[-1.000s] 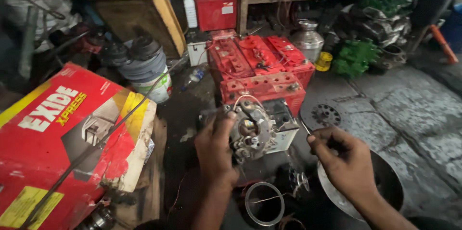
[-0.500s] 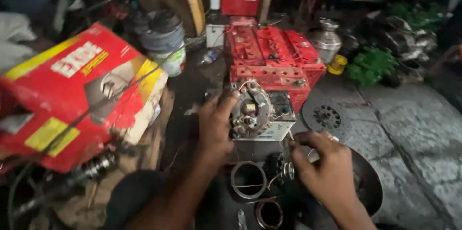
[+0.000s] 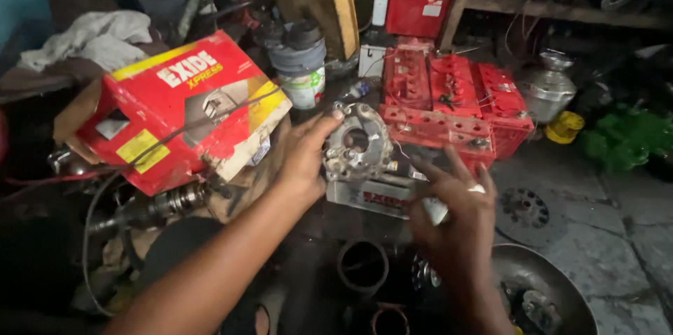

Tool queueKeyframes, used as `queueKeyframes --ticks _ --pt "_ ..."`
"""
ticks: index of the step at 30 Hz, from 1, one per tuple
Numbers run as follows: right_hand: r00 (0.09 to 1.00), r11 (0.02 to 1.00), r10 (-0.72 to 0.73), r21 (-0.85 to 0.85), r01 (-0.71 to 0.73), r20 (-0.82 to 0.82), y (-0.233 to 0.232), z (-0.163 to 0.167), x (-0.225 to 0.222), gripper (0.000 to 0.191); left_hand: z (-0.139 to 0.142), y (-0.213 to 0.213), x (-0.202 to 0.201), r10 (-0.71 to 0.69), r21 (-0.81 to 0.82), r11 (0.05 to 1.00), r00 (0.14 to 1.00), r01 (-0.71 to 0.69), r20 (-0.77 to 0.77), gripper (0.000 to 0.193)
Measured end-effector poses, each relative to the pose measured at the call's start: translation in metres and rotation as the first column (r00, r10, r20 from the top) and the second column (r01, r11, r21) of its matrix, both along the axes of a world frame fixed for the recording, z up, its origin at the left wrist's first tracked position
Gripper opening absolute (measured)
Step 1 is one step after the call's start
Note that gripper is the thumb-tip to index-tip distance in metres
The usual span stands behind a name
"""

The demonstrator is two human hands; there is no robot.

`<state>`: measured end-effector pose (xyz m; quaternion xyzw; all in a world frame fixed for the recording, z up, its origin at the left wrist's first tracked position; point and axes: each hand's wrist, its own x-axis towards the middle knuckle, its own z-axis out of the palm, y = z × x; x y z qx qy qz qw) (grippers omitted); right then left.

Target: The person is repairing a motor component by connecting wires to a battery and testing for sparks. They hold the motor part and use a wire to create electrical connections, generating sparks to test functionality.

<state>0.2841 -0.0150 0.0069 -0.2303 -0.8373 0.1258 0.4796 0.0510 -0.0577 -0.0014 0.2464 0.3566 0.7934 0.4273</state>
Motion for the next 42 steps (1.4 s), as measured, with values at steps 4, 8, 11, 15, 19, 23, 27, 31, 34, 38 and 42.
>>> queueKeyframes --ticks 4,8,11,15,19,23,27,31,34,38,42 --pt "0.973 0.961 0.231 0.15 -0.23 0.012 -0.002 0.001 0.005 0.009 0.018 0.001 0.01 -0.011 -0.059 0.998 0.999 0.009 -0.047 0.032" --pt "0.966 0.962 0.248 0.102 -0.254 0.07 0.004 -0.005 -0.002 0.014 0.021 0.013 0.004 -0.066 -0.034 0.997 0.995 0.063 -0.076 0.033" --pt "0.966 0.966 0.245 0.057 -0.25 0.084 0.014 -0.025 -0.009 0.015 0.014 0.022 -0.013 -0.068 -0.073 0.995 0.995 0.063 -0.072 0.034" --pt "0.97 0.939 0.232 0.244 -0.241 0.068 0.042 -0.062 -0.03 0.016 -0.002 0.027 -0.042 0.006 -0.033 0.999 1.0 -0.007 -0.023 0.033" --pt "0.979 0.99 -0.012 0.139 -0.016 0.201 0.064 -0.09 -0.056 0.048 -0.017 0.027 -0.072 0.127 -0.116 0.986 0.991 -0.12 0.051 0.028" --pt "0.985 0.963 -0.041 0.268 -0.006 0.169 0.051 -0.101 -0.069 0.02 -0.027 0.037 -0.092 0.203 -0.165 0.967 0.978 -0.192 0.051 0.029" --pt "0.982 0.968 -0.099 0.246 0.058 0.158 0.027 -0.091 -0.094 0.016 -0.03 0.049 -0.102 0.272 -0.148 0.935 0.919 -0.322 -0.284 0.03" --pt "0.974 0.961 -0.167 0.246 0.126 0.155 0.017 -0.045 -0.12 0.021 -0.026 0.048 -0.105 0.269 -0.064 0.949 0.897 -0.309 -0.35 0.028" --pt "0.983 0.908 -0.099 0.418 0.027 0.153 0.032 0.001 -0.126 0.022 -0.017 0.046 -0.111 0.324 0.03 0.923 0.735 -0.383 -0.596 0.024" --pt "0.955 0.95 -0.293 -0.131 0.285 -0.047 0.019 0.026 -0.123 0.005 -0.012 0.049 -0.103 0.145 -0.276 0.953 0.988 -0.124 0.057 0.025" --pt "0.907 0.812 -0.312 -0.575 0.1 -0.283 0.036 -0.001 -0.128 0.006 -0.023 0.051 -0.092 0.139 -0.234 0.962 0.99 -0.139 -0.017 0.026"
